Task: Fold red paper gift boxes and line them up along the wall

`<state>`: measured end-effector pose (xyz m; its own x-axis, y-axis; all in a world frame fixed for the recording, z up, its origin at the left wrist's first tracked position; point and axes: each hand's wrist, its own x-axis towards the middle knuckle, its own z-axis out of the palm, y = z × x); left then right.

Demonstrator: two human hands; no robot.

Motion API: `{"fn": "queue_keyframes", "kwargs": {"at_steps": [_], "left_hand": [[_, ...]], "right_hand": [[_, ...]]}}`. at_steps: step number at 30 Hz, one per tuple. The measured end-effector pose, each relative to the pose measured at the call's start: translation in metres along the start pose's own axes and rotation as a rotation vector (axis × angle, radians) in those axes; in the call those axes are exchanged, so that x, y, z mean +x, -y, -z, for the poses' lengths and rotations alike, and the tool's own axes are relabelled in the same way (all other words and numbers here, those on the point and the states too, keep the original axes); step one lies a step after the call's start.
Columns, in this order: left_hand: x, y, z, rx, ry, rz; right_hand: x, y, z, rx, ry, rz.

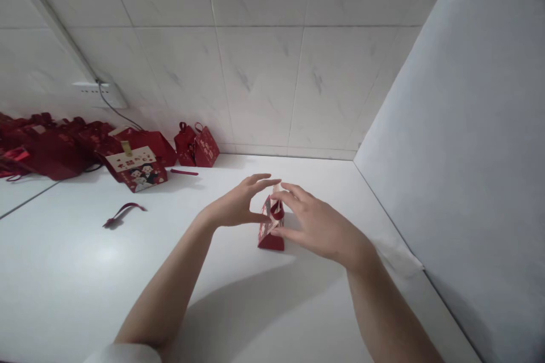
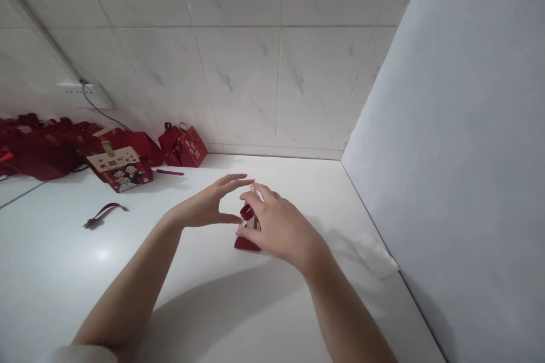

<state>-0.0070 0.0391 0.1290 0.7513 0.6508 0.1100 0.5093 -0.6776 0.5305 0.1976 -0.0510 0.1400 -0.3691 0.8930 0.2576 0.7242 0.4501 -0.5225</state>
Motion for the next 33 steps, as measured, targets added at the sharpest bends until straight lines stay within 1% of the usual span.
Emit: {"fn": "queue_keyframes", "kwargs": {"at_steps": [2, 4, 7, 9, 11, 13, 16, 21, 24, 28, 33], "left_hand": [[-0.005, 0.002, 0.0, 0.028, 0.048, 0.011], [-0.009, 0.001, 0.001, 0.051, 0.057, 0.023], [-0.014, -0.007, 0.006, 0.108, -0.017, 0.011], [-0.017, -0.014, 0.009, 0.139, -0.031, 0.006], [-0.02, -0.02, 0.013, 0.116, 0.028, 0.036], [-0.022, -0.021, 0.015, 0.052, 0.099, 0.066], [-0.023, -0.02, 0.015, -0.011, 0.111, 0.057], [-0.023, -0.021, 0.009, -0.021, 0.122, 0.027], [-0.022, -0.025, 0.006, 0.0, 0.139, 0.017], [-0.022, -0.026, 0.004, 0.013, 0.132, 0.034], [-0.019, -0.022, -0.002, 0.045, 0.138, 0.04]], "right_hand": [[-0.001, 0.0, -0.011, 0.019, 0.021, -0.054], [-0.001, -0.001, -0.017, 0.074, 0.061, -0.068], [-0.001, -0.001, -0.017, 0.154, 0.136, -0.002], [-0.002, 0.0, -0.014, 0.163, 0.145, 0.03], [-0.003, 0.0, -0.011, 0.128, 0.115, 0.035], [-0.003, -0.001, -0.009, 0.089, 0.13, 0.057], [-0.002, -0.003, -0.008, 0.041, 0.16, 0.084], [0.0, -0.006, -0.008, -0.068, 0.082, 0.126], [0.001, -0.004, -0.011, -0.075, 0.033, 0.149], [0.005, -0.003, -0.019, -0.021, -0.048, 0.142], [0.008, -0.003, -0.032, 0.11, -0.164, 0.121]]}}
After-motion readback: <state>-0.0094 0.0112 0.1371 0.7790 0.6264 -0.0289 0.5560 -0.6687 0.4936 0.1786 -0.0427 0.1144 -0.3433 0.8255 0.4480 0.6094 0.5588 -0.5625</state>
